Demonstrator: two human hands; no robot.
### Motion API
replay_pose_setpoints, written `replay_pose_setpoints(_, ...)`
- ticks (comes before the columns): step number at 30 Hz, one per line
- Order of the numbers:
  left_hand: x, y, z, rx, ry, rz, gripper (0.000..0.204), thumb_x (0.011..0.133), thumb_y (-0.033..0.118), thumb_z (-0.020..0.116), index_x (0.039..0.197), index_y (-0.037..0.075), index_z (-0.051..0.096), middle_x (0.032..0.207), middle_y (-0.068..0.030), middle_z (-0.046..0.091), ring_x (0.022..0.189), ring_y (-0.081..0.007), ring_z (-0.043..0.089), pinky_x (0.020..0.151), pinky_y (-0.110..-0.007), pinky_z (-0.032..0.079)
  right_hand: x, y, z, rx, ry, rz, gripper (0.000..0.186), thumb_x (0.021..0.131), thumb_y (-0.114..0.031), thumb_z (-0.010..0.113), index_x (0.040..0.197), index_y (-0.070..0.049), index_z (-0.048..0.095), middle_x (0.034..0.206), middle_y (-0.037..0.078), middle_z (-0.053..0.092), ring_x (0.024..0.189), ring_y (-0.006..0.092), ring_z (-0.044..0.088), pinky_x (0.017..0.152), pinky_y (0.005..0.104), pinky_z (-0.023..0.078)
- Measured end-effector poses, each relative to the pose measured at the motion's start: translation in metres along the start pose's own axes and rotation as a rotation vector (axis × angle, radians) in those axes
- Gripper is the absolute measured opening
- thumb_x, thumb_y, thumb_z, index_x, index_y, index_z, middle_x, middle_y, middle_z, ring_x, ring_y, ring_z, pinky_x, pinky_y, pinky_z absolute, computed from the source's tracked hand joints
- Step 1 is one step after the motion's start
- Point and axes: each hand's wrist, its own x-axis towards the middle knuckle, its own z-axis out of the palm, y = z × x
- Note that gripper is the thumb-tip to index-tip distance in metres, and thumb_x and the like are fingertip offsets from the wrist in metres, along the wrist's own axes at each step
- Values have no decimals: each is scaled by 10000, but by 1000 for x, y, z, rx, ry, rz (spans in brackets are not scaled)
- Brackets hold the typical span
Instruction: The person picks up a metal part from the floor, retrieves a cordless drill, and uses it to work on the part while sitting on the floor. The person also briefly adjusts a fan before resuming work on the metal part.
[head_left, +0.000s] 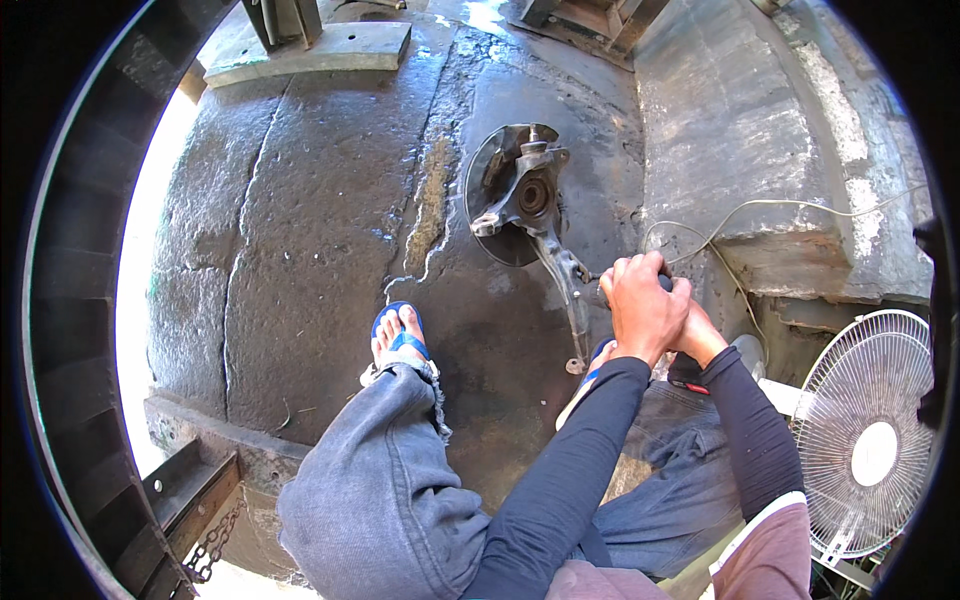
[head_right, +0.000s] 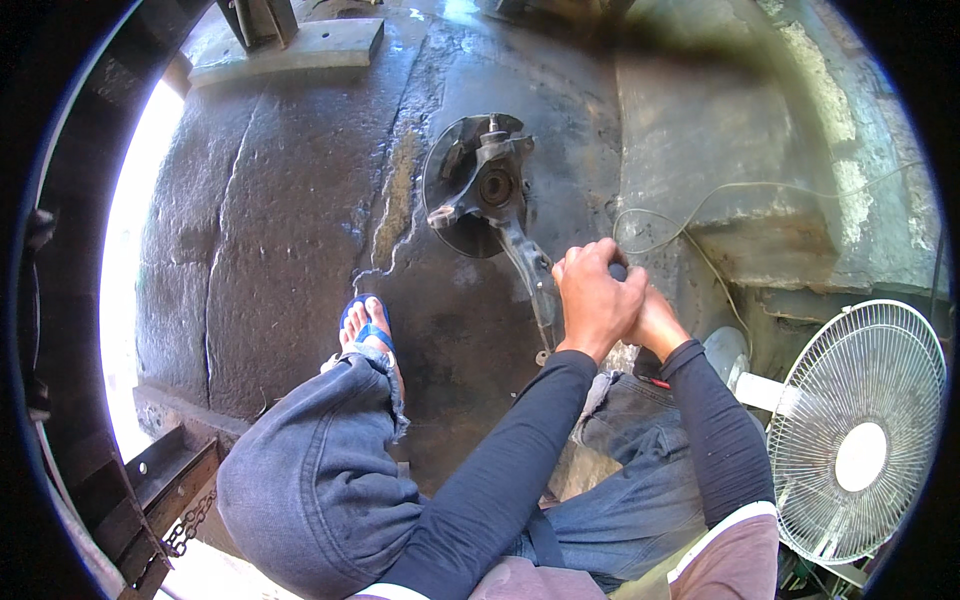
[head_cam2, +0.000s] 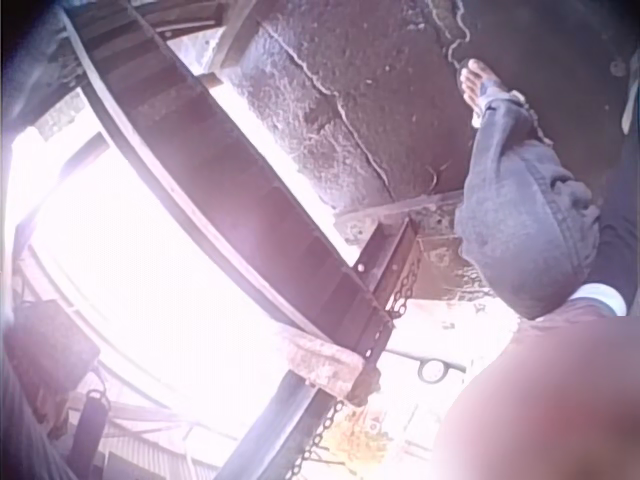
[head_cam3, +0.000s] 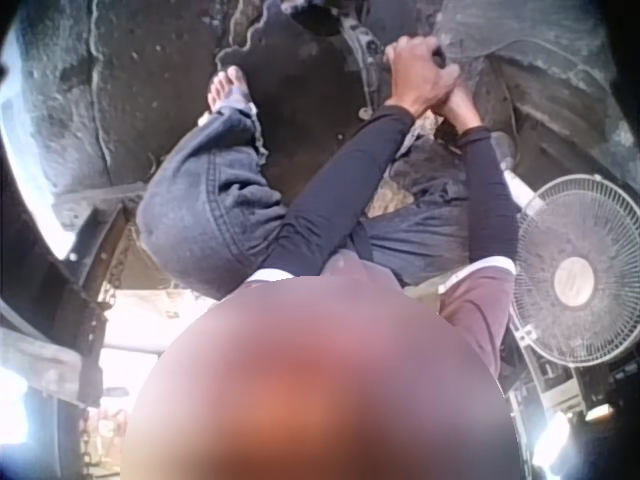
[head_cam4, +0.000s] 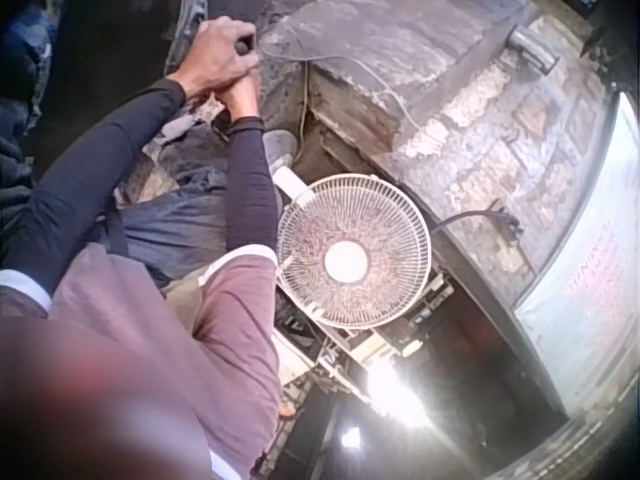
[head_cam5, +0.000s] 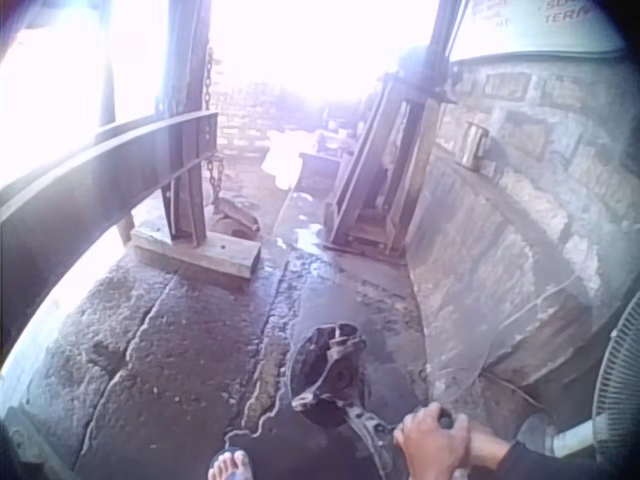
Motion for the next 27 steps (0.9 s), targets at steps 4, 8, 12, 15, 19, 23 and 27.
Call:
replay_pose_setpoints(4,1,1,-1,-17,23,-12,189,748,222,716,802,53,652,879,-129,680,961,-333,596,943,-445,398,3,-7,-4,68,4,25,512,770,-265,808,1211,-55,654,1139,228,729,1111,397,681,881,446,546)
replay_pose_setpoints(8,1,2,-1,14,-7,-18,183,750,216,715,798,53,648,868,-128,674,955,-331,594,941,-444,400,6,3,1,-19,-57,24,552,769,-280,812,1240,-50,638,1150,232,727,1114,388,684,886,433,545)
replay_pose_setpoints(12,0,2,-2,-14,11,-21,189,749,220,716,797,50,647,868,-131,674,956,-334,595,941,-447,401,5,20,8,25,-25,19,583,767,-274,813,1266,-39,622,1169,232,724,1121,377,685,892,425,542)
replay_pose_setpoints(15,0,3,-2,-12,4,-23,193,747,222,717,796,49,646,869,-131,675,957,-336,596,943,-449,400,7,26,13,30,5,-8,574,767,-271,813,1259,-40,627,1174,229,723,1124,376,684,893,424,541)
replay_pose_setpoints(19,0,3,-4,13,16,-22,191,746,222,718,795,49,650,869,-131,675,960,-336,596,945,-449,399,10,17,13,53,-5,-34,558,769,-265,810,1253,-46,636,1181,231,720,1129,378,681,898,421,539)
replay_pose_setpoints(23,1,3,-5,-20,29,-36,185,744,219,720,794,52,658,872,-130,676,957,-330,595,944,-445,398,3,-2,-4,-56,-5,-17,567,769,-270,808,1256,-38,632,1186,239,719,1138,385,678,900,425,539)
replay_pose_setpoints(27,2,3,-6,9,39,-25,185,745,221,724,794,55,659,872,-127,678,949,-325,597,944,-442,399,3,-27,-14,19,-25,66,593,763,-296,809,1263,-35,625,1185,246,718,1141,394,679,897,433,541)
